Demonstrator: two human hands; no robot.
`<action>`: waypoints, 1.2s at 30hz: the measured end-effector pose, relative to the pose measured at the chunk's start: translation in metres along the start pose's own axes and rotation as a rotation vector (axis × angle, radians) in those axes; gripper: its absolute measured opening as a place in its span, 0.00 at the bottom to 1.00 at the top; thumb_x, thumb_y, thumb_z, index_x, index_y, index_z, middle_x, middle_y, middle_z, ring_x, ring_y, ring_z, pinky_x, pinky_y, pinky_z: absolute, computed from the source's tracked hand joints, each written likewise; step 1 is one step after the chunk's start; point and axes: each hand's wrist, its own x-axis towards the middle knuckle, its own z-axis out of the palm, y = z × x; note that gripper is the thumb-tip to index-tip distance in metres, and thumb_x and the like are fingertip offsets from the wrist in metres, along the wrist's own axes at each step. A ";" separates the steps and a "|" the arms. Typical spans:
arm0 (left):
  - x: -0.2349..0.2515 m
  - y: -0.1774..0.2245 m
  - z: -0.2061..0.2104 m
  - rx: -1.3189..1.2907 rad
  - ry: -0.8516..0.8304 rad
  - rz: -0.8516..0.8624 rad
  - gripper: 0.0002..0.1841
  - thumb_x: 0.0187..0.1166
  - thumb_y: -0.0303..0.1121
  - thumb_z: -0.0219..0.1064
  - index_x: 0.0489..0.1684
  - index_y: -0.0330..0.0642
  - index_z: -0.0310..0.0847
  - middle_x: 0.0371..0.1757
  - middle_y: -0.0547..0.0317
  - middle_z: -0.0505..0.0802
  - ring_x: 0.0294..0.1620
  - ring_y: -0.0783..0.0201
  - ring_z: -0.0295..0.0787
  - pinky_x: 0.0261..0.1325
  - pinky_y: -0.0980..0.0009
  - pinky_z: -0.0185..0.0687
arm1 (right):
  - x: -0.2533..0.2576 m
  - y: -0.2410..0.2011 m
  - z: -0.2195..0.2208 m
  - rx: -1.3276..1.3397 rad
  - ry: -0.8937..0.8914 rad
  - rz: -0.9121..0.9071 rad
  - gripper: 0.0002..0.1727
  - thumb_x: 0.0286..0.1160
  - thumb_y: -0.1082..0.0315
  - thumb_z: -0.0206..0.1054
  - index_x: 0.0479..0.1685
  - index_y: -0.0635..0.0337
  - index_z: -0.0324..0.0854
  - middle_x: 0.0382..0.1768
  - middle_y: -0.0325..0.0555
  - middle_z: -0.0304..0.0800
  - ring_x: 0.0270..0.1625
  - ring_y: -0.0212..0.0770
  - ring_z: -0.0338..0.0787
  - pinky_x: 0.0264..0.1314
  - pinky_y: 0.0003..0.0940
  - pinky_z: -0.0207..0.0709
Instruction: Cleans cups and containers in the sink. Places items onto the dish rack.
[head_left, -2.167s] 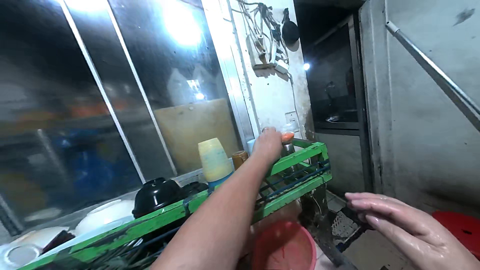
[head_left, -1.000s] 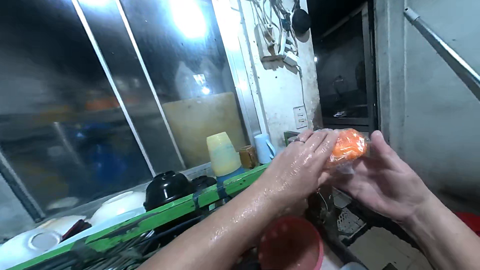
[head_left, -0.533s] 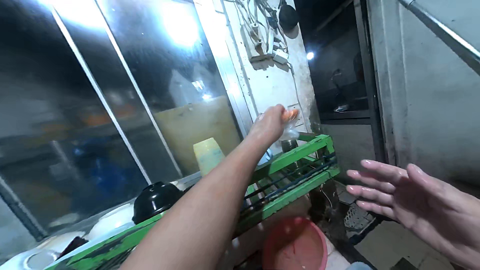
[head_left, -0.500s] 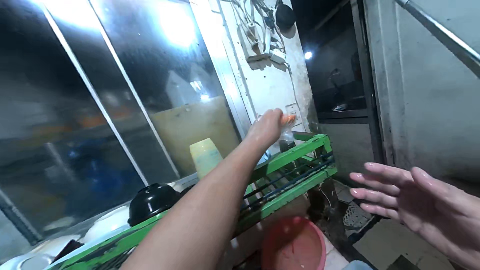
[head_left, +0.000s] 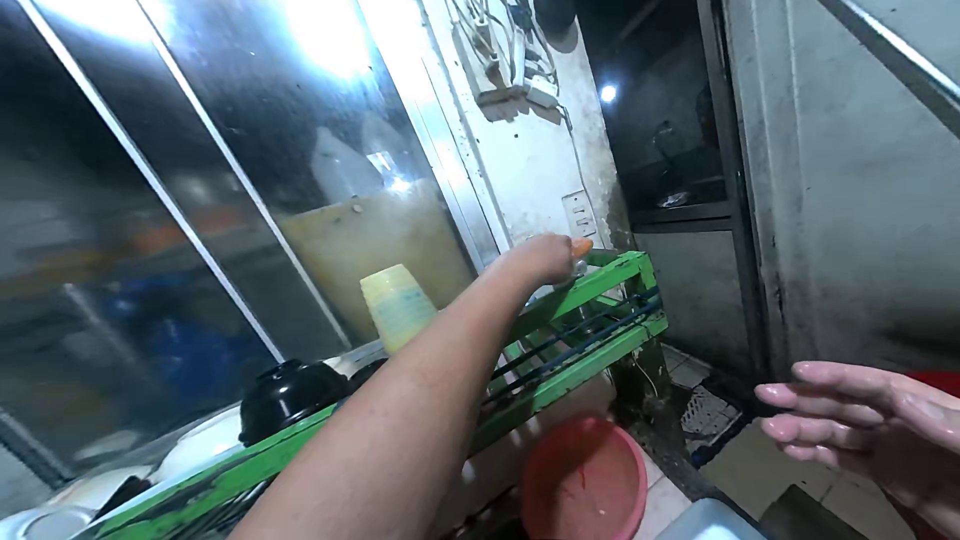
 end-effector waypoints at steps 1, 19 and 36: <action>0.000 0.000 0.001 -0.009 0.025 -0.023 0.20 0.89 0.36 0.58 0.71 0.33 0.78 0.64 0.34 0.88 0.68 0.38 0.84 0.69 0.38 0.75 | 0.000 0.000 0.001 -0.002 -0.017 -0.001 0.23 0.84 0.48 0.62 0.71 0.46 0.83 0.66 0.52 0.91 0.66 0.51 0.92 0.71 0.45 0.84; -0.012 -0.015 0.011 -0.176 0.193 -0.010 0.38 0.81 0.42 0.70 0.90 0.39 0.59 0.71 0.32 0.83 0.72 0.36 0.82 0.72 0.37 0.75 | 0.000 -0.002 0.009 -0.064 -0.066 0.018 0.20 0.83 0.50 0.63 0.69 0.43 0.84 0.64 0.51 0.92 0.64 0.51 0.93 0.70 0.44 0.84; -0.368 -0.097 0.323 -0.647 -0.122 0.027 0.18 0.91 0.34 0.55 0.50 0.30 0.90 0.58 0.42 0.93 0.68 0.45 0.87 0.74 0.46 0.77 | 0.078 0.160 0.176 -0.758 -0.740 0.638 0.16 0.89 0.63 0.51 0.45 0.61 0.84 0.34 0.34 0.92 0.36 0.29 0.91 0.49 0.32 0.87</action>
